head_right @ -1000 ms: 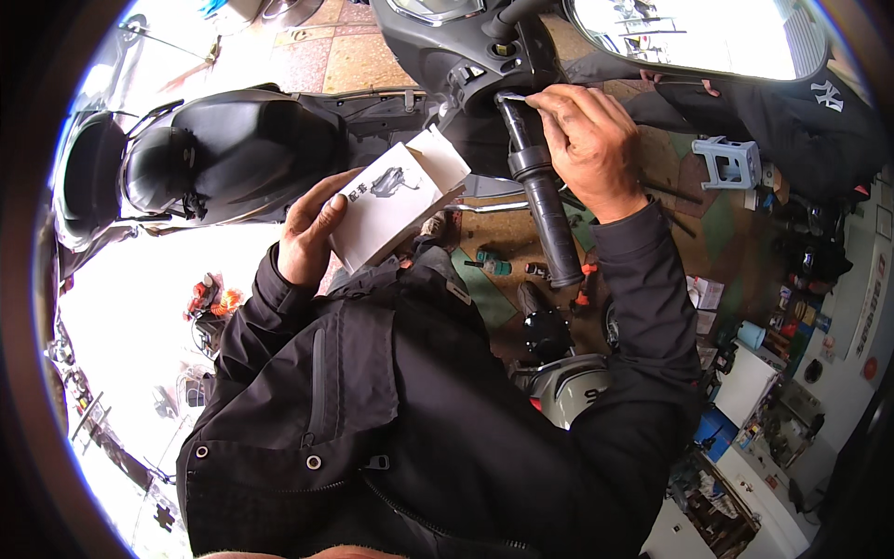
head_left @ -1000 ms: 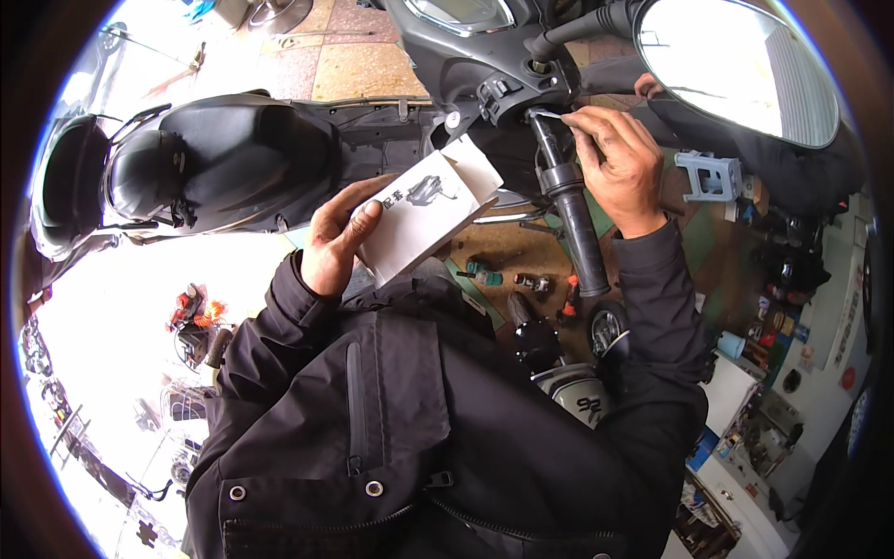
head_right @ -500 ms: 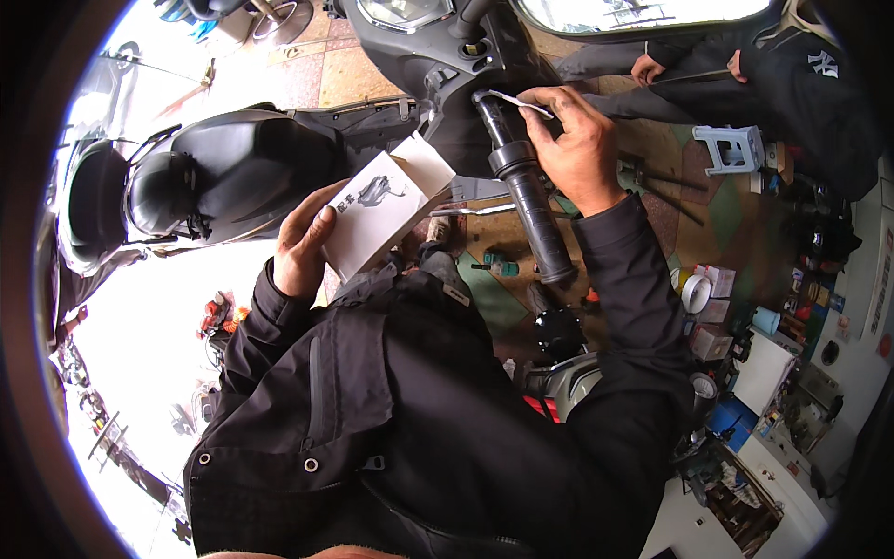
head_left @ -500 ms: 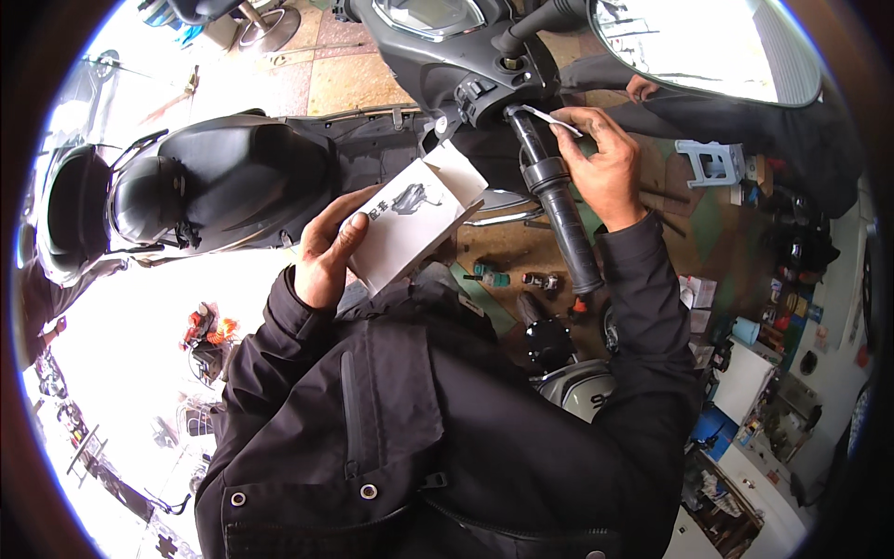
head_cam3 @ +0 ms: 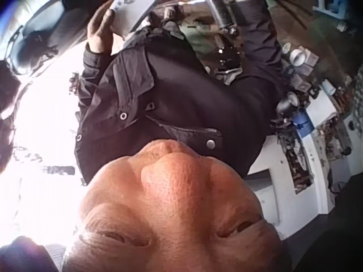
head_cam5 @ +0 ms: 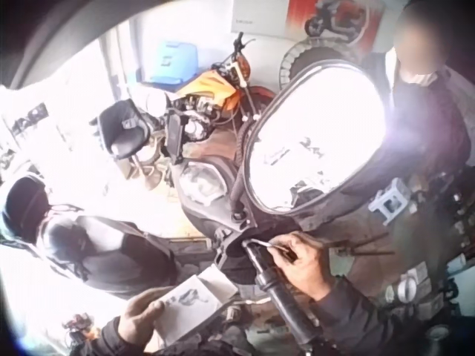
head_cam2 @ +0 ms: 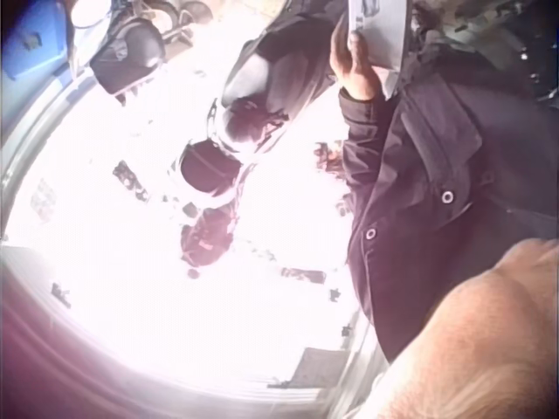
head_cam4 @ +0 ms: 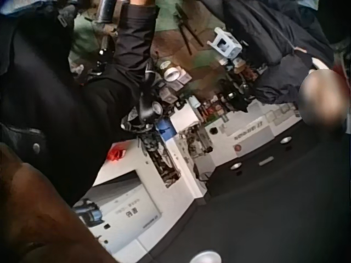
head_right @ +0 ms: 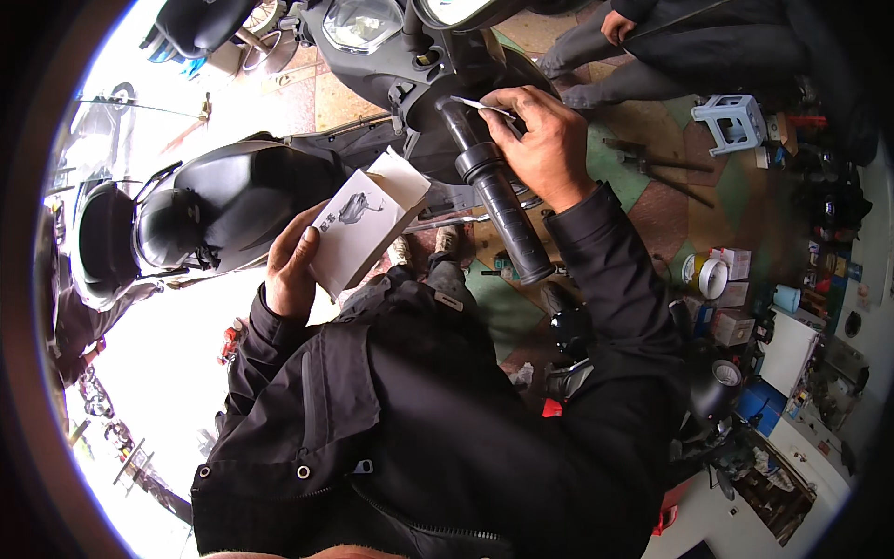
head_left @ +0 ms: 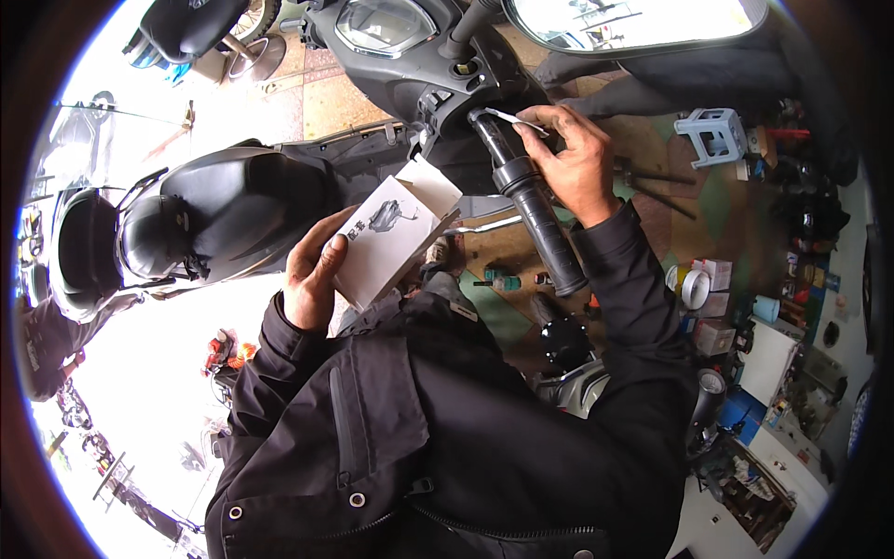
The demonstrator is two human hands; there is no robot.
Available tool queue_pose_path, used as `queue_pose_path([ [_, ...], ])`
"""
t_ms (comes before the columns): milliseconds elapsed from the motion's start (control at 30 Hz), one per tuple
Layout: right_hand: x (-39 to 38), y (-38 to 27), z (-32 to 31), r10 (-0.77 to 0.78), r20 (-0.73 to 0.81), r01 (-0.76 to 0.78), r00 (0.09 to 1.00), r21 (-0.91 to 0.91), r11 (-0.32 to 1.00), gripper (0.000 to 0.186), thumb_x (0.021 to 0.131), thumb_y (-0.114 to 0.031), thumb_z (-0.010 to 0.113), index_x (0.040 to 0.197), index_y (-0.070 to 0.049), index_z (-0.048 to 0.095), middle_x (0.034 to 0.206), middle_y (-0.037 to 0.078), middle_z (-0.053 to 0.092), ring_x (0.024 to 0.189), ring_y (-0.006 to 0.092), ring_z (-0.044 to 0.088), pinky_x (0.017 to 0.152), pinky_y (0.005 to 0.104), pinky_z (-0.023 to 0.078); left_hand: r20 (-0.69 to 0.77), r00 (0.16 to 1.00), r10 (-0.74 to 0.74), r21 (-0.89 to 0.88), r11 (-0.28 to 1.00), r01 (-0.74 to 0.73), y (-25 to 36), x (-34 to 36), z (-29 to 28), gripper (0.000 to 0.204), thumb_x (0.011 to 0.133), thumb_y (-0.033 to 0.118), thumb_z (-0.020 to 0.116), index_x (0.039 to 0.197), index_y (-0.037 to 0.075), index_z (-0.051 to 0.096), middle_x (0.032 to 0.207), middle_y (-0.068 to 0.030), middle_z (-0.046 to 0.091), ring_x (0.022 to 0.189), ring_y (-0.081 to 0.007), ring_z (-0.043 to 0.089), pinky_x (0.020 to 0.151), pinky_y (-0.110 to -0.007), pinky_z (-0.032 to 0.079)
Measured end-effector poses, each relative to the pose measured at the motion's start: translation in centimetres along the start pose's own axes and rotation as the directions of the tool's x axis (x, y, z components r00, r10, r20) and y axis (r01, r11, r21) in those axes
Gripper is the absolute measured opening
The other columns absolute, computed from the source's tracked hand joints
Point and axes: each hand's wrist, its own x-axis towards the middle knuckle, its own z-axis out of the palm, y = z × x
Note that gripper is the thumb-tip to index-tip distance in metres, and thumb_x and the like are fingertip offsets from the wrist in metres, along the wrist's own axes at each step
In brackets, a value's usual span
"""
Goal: The person opens small adhesive tubes and applies adhesive to a white plastic part, then uses a small tool to spread or smooth the adhesive on a scooter handlebar area. The person handles the part and tool repeatedly while seated in a cluttered workshop.
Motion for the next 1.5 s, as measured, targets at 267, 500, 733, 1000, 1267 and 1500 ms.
queue_pose_path([
  [267,0.30,-0.19,-0.43,-0.085,0.012,0.086,0.996,-0.100,0.991,0.020,0.084,-0.004,0.082,0.100,-0.008,0.072,0.090,0.007,0.074,0.080,0.0266,0.073,0.070,0.0346,0.057,0.005,1.000,-0.006,-0.005,1.000,0.006,-0.17,0.03,0.09,0.057,0.104,0.037,0.063,0.142,-0.006,0.058,0.129,-0.0143,0.070,0.117,-0.0198,0.064,0.106,-0.032,0.045],
  [500,0.41,-0.38,-0.35,-0.059,0.027,0.061,0.998,-0.090,0.994,0.019,0.083,-0.005,0.082,0.100,-0.008,0.072,0.090,0.008,0.074,0.081,0.0271,0.074,0.070,0.0347,0.057,0.011,1.000,0.005,-0.002,1.000,-0.005,-0.26,0.07,0.06,0.056,0.105,0.035,0.063,0.142,-0.006,0.058,0.129,-0.0142,0.070,0.118,-0.0201,0.064,0.107,-0.033,0.045],
  [733,0.49,-0.65,-0.55,-0.010,0.071,0.013,0.997,-0.041,0.999,0.018,0.083,-0.005,0.082,0.099,-0.007,0.073,0.091,0.008,0.075,0.083,0.0280,0.074,0.071,0.0348,0.057,-0.011,1.000,-0.017,-0.034,0.999,0.017,-0.29,-0.08,0.15,0.054,0.105,0.034,0.063,0.142,-0.005,0.059,0.130,-0.0145,0.070,0.120,-0.0207,0.063,0.108,-0.033,0.044],
  [1000,0.79,-0.75,-0.51,-0.007,0.136,0.009,0.991,-0.020,1.000,0.015,0.085,-0.006,0.080,0.100,-0.005,0.075,0.093,0.008,0.076,0.085,0.0283,0.074,0.073,0.0351,0.057,-0.001,1.000,-0.014,-0.029,0.999,0.014,-0.19,-0.16,0.16,0.055,0.104,0.035,0.063,0.142,-0.005,0.059,0.129,-0.0140,0.070,0.119,-0.0205,0.064,0.108,-0.033,0.044],
  [1267,0.96,-0.46,-0.82,0.039,0.249,-0.049,0.968,0.034,0.998,0.019,0.089,0.005,0.073,0.107,0.001,0.077,0.101,0.012,0.077,0.090,0.0258,0.075,0.079,0.0332,0.058,-0.007,1.000,-0.019,-0.050,0.999,0.019,-0.39,-0.21,0.28,0.055,0.104,0.034,0.064,0.142,-0.005,0.059,0.129,-0.0140,0.070,0.119,-0.0208,0.064,0.108,-0.033,0.044],
  [1500,0.56,-0.24,-0.45,0.137,0.242,-0.171,0.961,0.128,0.977,0.017,0.087,0.003,0.075,0.103,0.000,0.077,0.097,0.012,0.077,0.087,0.0256,0.076,0.076,0.0330,0.059,-0.032,0.999,-0.031,-0.049,0.998,0.030,-0.37,-0.46,0.28,0.056,0.103,0.035,0.065,0.141,-0.005,0.059,0.129,-0.0141,0.070,0.119,-0.0214,0.064,0.108,-0.034,0.044],
])
